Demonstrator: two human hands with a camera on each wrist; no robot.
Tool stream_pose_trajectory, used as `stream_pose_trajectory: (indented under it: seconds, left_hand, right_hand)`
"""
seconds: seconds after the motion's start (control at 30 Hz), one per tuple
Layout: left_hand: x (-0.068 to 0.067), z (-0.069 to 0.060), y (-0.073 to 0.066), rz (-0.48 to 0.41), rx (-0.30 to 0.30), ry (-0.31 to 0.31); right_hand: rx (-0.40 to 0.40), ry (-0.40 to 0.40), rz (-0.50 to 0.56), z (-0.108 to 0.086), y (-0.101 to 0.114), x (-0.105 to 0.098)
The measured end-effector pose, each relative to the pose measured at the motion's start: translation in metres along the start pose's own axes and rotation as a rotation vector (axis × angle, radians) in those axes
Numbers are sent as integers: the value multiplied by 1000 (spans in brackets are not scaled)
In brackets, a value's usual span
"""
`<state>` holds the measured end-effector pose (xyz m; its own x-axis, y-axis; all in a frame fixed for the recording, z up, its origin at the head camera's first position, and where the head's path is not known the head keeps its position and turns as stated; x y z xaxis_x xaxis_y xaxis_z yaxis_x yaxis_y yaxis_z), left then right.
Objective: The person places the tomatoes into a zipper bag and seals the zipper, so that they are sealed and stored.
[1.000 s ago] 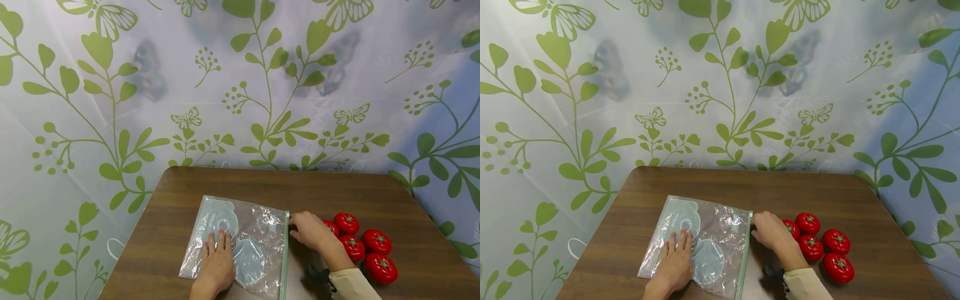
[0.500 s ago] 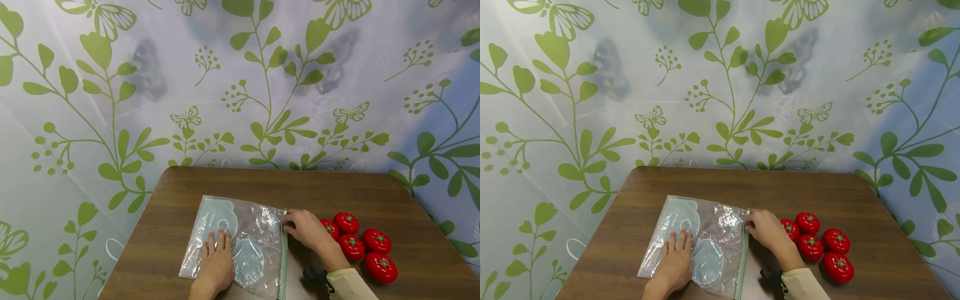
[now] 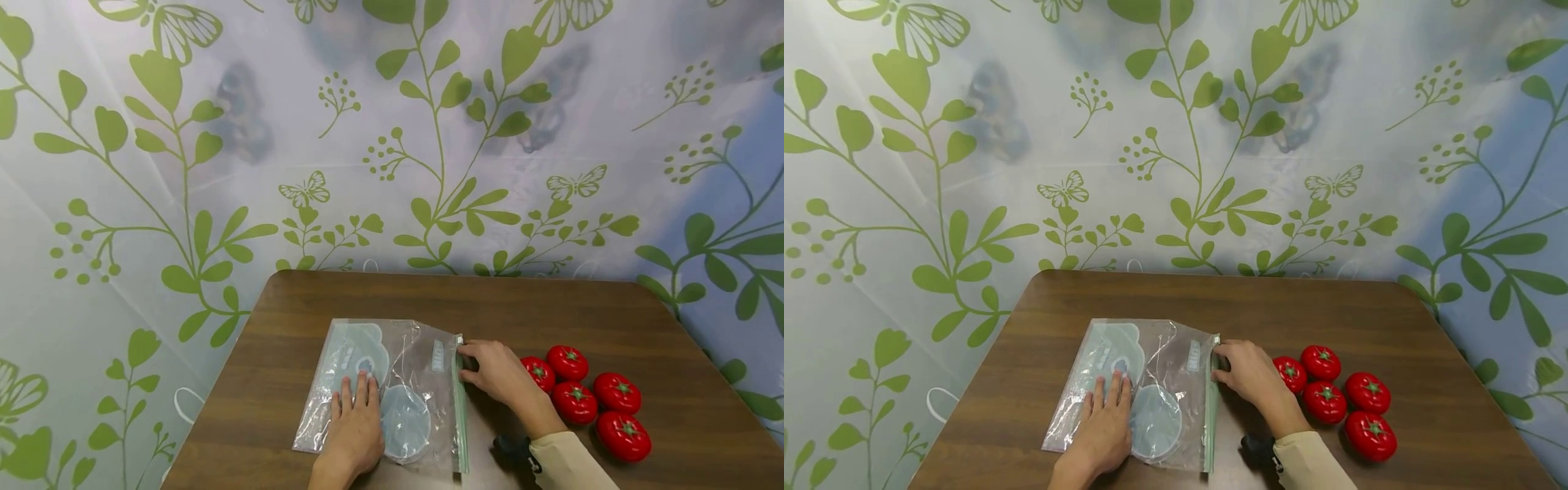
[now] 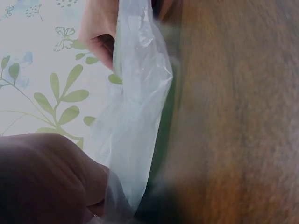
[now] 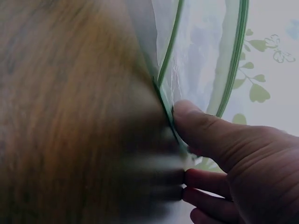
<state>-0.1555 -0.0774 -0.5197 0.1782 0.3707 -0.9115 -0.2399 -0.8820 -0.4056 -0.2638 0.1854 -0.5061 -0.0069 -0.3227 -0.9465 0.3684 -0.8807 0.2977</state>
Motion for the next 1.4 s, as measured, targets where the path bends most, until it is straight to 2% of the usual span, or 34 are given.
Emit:
stream_pose_trajectory:
  seconds: [0.2, 0.27, 0.4, 0.5, 0.6, 0.73, 0.87, 1.0, 1.17, 1.27, 1.4]
  left_hand:
    - [-7, 2, -1, 36, 0, 19]
    - [-2, 4, 5, 27, 2, 5]
    - [-2, 7, 9, 19, 7, -2]
    - [-10, 7, 6, 27, 11, 12]
    - [-10, 9, 8, 24, 18, 14]
    - [-8, 11, 11, -7, 39, 5]
    - [-14, 12, 12, 27, 31, 8]
    - [-26, 13, 12, 72, 55, -54]
    - [-43, 18, 7, 144, 153, -205]
    - [-52, 20, 3, 126, 195, -278]
    - [-64, 21, -3, 61, 206, -318]
  right_hand:
    - [28, -6, -8, 4, 2, 1]
    - [16, -7, 10, 5, 3, 4]
    - [-3, 3, 30, 6, 5, 6]
    - [-18, -2, 22, 8, 8, 3]
    - [-38, -8, 14, 10, 11, -1]
    - [-15, 0, 14, 13, 12, -4]
    - [22, 12, 21, 17, 13, -5]
    - [36, 11, 29, 21, 17, -6]
    - [45, 8, 25, 25, 19, -5]
    - [54, 15, 21, 27, 19, -3]
    - [61, 20, 18, 30, 19, -2]
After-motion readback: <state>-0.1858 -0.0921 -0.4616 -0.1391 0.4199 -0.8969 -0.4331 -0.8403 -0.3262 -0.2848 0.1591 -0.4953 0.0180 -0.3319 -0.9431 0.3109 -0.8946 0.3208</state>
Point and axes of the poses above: each hand's wrist, its own z-axis towards the middle knuckle, its own x-axis out of the palm, y = z × x, the point moved 5 cm from there along z, towards the middle knuckle, and after that the axes turned 7 degrees about x, right-handed, at the moved point
